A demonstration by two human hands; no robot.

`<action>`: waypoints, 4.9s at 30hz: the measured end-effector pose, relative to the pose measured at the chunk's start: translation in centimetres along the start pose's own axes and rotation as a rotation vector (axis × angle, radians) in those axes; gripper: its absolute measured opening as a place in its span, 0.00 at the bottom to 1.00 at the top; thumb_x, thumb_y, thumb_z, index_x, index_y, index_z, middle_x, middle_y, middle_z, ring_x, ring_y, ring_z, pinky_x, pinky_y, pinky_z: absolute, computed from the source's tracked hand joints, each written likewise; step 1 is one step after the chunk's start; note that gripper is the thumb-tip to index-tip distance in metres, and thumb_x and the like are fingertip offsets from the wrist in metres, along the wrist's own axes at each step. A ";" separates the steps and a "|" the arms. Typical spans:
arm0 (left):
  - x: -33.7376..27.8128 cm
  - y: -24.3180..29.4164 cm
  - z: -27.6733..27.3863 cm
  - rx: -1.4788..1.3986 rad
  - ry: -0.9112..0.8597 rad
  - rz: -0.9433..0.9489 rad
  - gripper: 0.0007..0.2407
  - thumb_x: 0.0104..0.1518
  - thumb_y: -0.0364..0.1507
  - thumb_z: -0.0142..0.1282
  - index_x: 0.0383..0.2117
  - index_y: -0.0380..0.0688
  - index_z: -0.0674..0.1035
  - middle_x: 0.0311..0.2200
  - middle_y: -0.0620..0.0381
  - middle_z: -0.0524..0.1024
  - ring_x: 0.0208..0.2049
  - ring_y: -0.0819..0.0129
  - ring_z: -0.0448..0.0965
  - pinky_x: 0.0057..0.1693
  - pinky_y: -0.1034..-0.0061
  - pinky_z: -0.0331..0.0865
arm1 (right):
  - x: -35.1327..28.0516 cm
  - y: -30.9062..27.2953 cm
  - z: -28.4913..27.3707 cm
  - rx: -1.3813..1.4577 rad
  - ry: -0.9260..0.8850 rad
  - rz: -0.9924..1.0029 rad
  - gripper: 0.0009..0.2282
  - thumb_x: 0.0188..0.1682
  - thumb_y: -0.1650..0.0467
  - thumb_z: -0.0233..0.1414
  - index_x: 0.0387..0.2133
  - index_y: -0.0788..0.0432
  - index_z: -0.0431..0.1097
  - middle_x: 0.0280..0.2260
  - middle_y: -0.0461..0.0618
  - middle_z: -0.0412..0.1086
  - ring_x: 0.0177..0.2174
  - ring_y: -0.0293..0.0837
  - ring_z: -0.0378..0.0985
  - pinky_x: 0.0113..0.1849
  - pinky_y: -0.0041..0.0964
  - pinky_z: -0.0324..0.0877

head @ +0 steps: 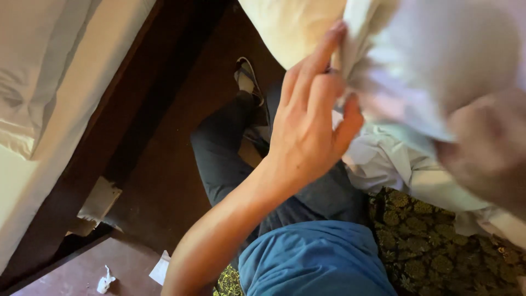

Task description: The person inserts a white pillow into a white pillowcase while sitting on the floor. They hold the pillow on their lap, pull the case over the pillow, and smooth the fabric to fit it snugly.

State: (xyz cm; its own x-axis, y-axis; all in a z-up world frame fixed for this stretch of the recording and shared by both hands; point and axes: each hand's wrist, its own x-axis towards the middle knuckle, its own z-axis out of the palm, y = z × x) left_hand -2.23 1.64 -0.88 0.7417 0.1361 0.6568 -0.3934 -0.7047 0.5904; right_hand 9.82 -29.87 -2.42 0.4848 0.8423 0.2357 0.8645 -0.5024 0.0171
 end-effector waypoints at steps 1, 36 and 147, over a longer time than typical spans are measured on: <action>-0.1 -0.3 0.2 0.016 0.006 -0.068 0.12 0.59 0.17 0.65 0.41 0.37 0.71 0.67 0.43 0.59 0.60 0.45 0.76 0.68 0.60 0.73 | 1.0 -4.4 0.0 -0.134 0.027 -0.098 0.28 0.66 0.64 0.66 0.15 0.58 0.64 0.15 0.49 0.60 0.11 0.42 0.52 0.16 0.44 0.48; -11.0 2.3 -1.8 0.140 -0.116 -0.344 0.07 0.43 0.23 0.53 0.28 0.38 0.72 0.31 0.47 0.68 0.31 0.48 0.70 0.39 0.60 0.63 | 7.6 -18.4 8.2 0.260 -0.042 -0.453 0.22 0.41 0.50 0.54 0.15 0.57 0.70 0.20 0.53 0.67 0.33 0.55 0.74 0.52 0.60 0.63; -2.2 -5.8 16.6 0.220 -0.629 -0.013 0.10 0.52 0.32 0.51 0.22 0.41 0.83 0.31 0.43 0.78 0.41 0.49 0.70 0.63 0.55 0.51 | 3.2 -3.4 14.1 1.092 -0.568 0.211 0.20 0.31 0.61 0.66 0.36 0.57 0.77 0.36 0.49 0.81 0.29 0.48 0.79 0.33 0.40 0.75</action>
State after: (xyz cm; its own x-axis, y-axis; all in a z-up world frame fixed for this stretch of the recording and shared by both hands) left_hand 7.39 -6.13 -13.52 0.9475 -0.2395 0.2119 -0.3116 -0.8404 0.4434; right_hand 10.31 -22.75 -15.47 0.3808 0.8669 -0.3216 0.2894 -0.4421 -0.8490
